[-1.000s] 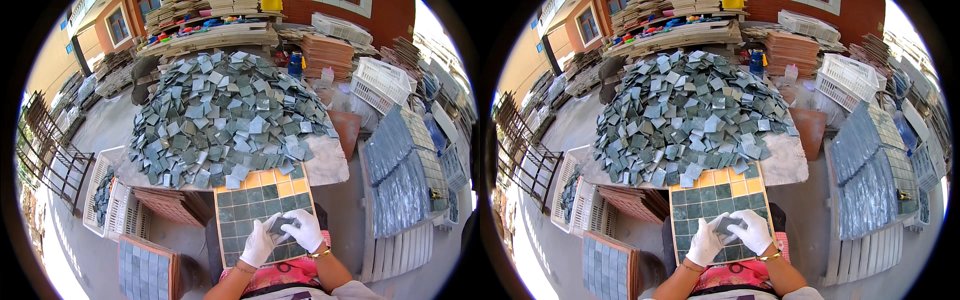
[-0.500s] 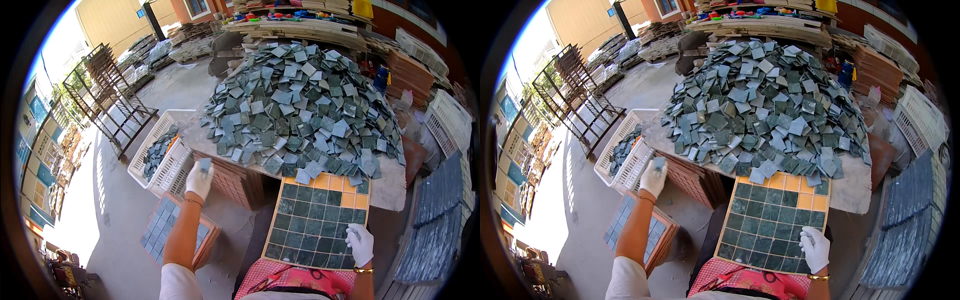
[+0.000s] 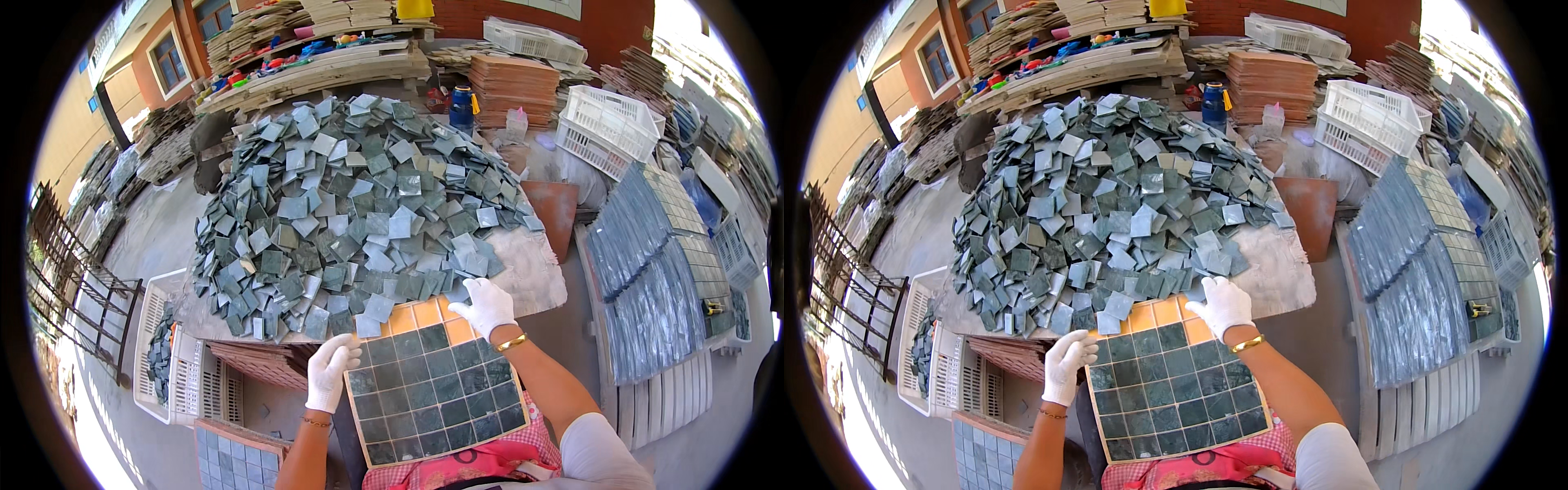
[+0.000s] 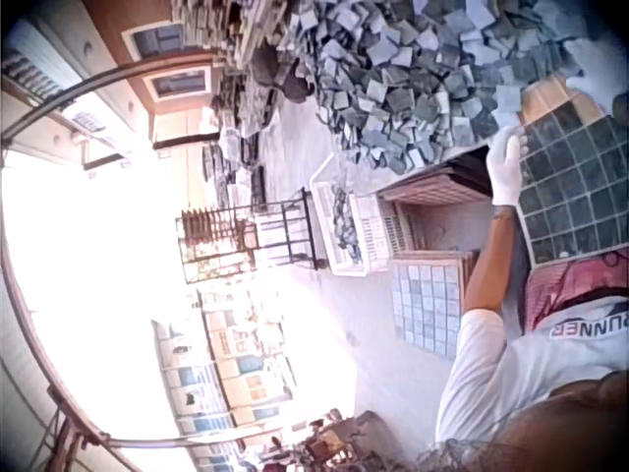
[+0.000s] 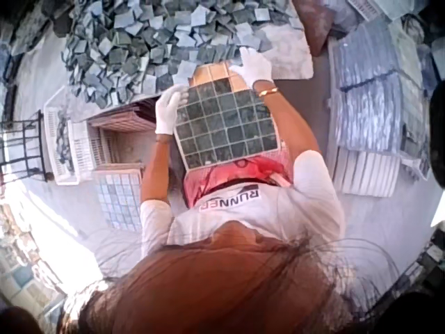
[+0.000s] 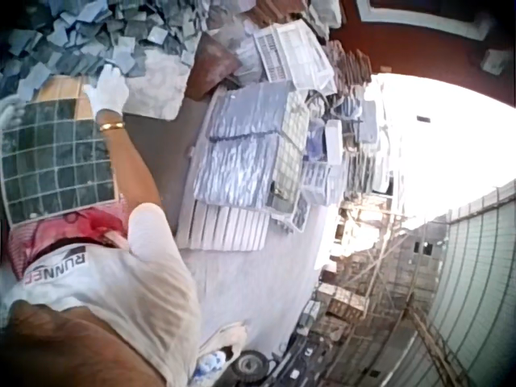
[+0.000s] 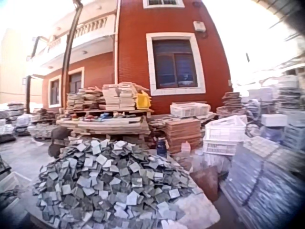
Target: The person arranges small green square tiles into a grid on a wooden board, then flips the board to reveal the completed tile sheet. They repeat the process by placing loose tiles onto an orange board and arranging them into a grid pattern.
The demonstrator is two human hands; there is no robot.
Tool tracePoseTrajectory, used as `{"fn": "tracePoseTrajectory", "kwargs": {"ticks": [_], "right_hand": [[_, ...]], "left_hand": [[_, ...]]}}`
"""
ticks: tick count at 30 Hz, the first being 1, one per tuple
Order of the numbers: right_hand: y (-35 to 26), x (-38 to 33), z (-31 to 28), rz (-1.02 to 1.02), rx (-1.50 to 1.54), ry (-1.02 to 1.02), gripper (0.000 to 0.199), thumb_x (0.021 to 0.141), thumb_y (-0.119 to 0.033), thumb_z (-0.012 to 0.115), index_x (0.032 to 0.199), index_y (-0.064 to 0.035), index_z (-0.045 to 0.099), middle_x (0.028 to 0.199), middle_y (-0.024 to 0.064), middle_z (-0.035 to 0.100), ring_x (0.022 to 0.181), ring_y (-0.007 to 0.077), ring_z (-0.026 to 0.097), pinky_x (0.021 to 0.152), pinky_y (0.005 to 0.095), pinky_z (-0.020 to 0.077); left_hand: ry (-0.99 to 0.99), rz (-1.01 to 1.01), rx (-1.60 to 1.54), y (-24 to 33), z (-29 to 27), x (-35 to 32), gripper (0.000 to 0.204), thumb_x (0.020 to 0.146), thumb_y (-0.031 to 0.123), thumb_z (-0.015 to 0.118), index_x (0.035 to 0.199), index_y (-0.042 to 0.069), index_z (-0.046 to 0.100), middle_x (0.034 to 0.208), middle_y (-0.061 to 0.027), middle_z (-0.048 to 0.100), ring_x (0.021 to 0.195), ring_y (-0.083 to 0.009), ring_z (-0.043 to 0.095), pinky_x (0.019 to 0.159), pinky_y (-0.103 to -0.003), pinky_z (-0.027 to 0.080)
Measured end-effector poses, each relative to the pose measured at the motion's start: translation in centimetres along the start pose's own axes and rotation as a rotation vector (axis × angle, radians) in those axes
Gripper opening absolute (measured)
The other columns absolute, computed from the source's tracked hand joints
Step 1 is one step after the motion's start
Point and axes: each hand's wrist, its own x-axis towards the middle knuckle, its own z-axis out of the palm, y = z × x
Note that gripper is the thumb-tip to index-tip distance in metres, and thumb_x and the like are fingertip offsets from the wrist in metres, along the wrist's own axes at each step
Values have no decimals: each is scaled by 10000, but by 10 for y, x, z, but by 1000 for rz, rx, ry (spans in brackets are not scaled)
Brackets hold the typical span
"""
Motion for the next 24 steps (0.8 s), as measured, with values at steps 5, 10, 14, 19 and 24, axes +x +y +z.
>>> {"fn": "tracePoseTrajectory", "kwargs": {"ticks": [5,10,14,19,24], "right_hand": [[8,10,21,-26,-82,-16,367,793,-329,670,1041,-84,554,968,121,609,885,302,616,760,441,519],[38,2,7,-299,282,-30,209,887,-203,567,1037,-70,623,977,122,652,897,329,621,773,429,503],[42,0,2,-263,648,-131,204,915,-202,552,1011,-70,675,938,141,683,876,325,640,790,393,505],[42,-4,17,-380,429,-210,186,898,-196,571,1024,-89,655,980,121,634,879,313,626,783,398,502],[41,-12,13,-428,274,-323,242,849,-150,615,1084,-92,618,1019,110,572,906,311,605,805,395,501]], "left_hand": [[-212,149,223,-40,90,13,290,925,70,544,1184,-53,583,1086,-141,666,980,-184,651,837,-290,515],[-24,220,448,-64,103,26,242,885,98,599,1103,3,646,1016,-145,693,971,-230,675,834,-311,513],[110,248,445,-77,106,30,203,869,77,612,1056,19,664,937,-134,693,817,-193,678,754,-287,520],[102,366,589,-71,112,23,219,848,56,613,1062,24,648,946,-137,680,822,-221,674,745,-297,519],[113,699,828,-68,129,18,309,787,39,663,1095,45,636,1045,-134,659,958,-301,637,849,-384,501]]}}
